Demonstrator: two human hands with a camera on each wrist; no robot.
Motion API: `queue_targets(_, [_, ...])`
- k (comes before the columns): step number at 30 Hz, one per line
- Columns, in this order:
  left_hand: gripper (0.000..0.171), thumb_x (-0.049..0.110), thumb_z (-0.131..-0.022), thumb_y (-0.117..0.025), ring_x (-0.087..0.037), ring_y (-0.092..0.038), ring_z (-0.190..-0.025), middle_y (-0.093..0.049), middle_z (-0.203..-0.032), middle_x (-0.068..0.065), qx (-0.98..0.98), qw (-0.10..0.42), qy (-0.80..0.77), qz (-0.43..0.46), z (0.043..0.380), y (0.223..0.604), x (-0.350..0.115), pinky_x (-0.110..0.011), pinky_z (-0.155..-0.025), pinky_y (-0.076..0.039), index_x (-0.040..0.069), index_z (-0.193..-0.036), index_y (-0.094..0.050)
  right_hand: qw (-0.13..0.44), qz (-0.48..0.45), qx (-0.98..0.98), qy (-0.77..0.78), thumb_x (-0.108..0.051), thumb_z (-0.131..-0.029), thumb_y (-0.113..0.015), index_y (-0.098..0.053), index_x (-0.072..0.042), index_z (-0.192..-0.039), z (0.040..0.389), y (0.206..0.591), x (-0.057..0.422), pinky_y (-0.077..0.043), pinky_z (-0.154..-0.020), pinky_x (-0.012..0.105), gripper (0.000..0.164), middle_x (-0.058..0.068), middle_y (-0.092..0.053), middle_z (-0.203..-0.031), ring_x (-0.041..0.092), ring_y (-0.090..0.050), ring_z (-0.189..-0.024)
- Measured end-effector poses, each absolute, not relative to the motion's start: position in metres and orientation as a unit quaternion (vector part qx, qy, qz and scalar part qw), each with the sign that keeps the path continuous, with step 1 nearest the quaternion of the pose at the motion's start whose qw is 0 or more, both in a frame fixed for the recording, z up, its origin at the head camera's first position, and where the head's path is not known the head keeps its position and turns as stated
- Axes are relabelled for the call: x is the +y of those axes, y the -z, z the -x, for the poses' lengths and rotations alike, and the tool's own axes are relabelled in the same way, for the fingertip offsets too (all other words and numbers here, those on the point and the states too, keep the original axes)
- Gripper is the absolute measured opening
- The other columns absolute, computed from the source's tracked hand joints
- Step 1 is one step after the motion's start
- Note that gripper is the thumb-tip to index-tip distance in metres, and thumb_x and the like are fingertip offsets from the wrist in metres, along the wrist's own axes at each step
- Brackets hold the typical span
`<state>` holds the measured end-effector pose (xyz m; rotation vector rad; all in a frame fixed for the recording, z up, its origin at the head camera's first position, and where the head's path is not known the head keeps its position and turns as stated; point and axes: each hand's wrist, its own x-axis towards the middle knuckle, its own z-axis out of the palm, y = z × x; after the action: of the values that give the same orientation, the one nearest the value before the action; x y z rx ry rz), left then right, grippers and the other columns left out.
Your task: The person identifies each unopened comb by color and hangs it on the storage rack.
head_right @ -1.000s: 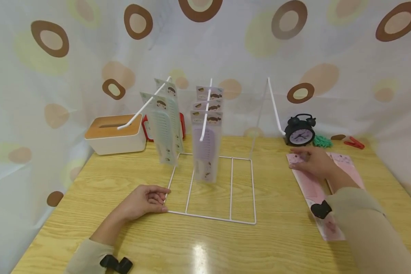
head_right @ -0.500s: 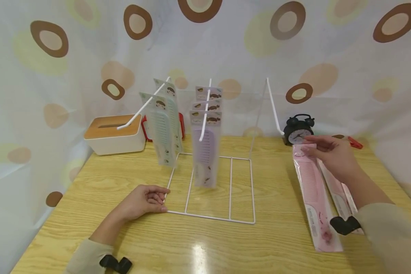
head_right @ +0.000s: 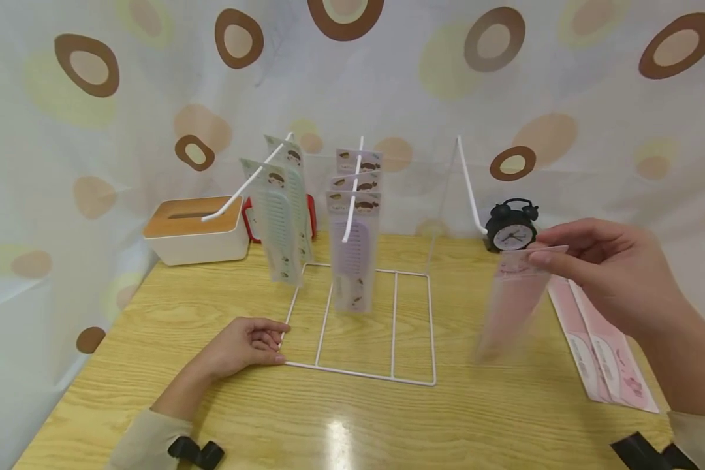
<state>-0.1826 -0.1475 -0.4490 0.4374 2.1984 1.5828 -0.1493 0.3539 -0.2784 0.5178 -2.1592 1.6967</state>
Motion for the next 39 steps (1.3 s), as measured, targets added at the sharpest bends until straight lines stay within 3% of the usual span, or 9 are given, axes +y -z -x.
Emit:
queue_targets(7, [0.052,0.006,-0.080,-0.083,-0.015,-0.064,-0.083,-0.065,-0.099,-0.014,0.786,0.199,-0.565,-0.156,0.183,0.449,-0.147,-0.021,-0.073,-0.058,-0.005,-0.127,-0.063,0.169,-0.314,-0.652,-0.670,0.024,-0.085,-0.060,-0.067,0.018,-0.105,0.132,0.254,0.311,-0.059,-0.079,0.019,0.022,0.012,-0.077,-0.096,0.017,-0.076,-0.087])
queue_targets(11, [0.052,0.007,-0.080,-0.083,-0.015,-0.064,-0.083,-0.065,-0.098,-0.014,0.787,0.197,-0.562,-0.158,0.184,0.449,-0.147,-0.022,-0.073,-0.058,-0.005,-0.127,-0.063,0.178,-0.333,-0.582,-0.720,0.027,-0.085,-0.056,-0.061,0.027,-0.107,0.129,0.247,0.287,-0.059,-0.084,0.025,0.023,0.023,-0.075,-0.100,0.026,-0.075,-0.093])
queue_targets(19, [0.052,0.007,-0.080,-0.083,-0.015,-0.065,-0.082,-0.065,-0.097,-0.012,0.788,0.195,-0.561,-0.162,0.185,0.451,-0.146,-0.021,-0.073,-0.058,-0.005,-0.126,-0.064,0.190,-0.275,-0.586,-0.738,0.031,-0.085,-0.052,-0.062,0.025,-0.109,0.125,0.240,0.273,-0.059,-0.083,0.023,0.026,0.018,-0.075,-0.096,0.023,-0.074,-0.090])
queue_targets(32, [0.052,0.006,-0.080,-0.083,-0.015,-0.065,-0.082,-0.065,-0.097,-0.012,0.783,0.201,-0.568,-0.156,0.184,0.450,-0.146,-0.022,-0.074,-0.058,-0.006,-0.127,-0.063,0.117,-0.278,-0.533,-0.791,0.032,-0.088,-0.043,-0.061,0.023,-0.110,0.132,0.243,0.280,-0.060,-0.085,0.027,0.029,0.023,-0.074,-0.098,0.027,-0.073,-0.093])
queue_targets(39, [0.052,0.006,-0.080,-0.083,-0.016,-0.065,-0.082,-0.065,-0.097,-0.013,0.783,0.200,-0.568,-0.154,0.183,0.450,-0.147,-0.022,-0.074,-0.058,-0.006,-0.127,-0.063,0.127,-0.213,-0.611,-0.752,0.024,-0.089,-0.053,-0.065,0.014,-0.118,0.138,0.244,0.282,-0.059,-0.082,0.021,0.033,0.013,-0.077,-0.102,0.018,-0.074,-0.095])
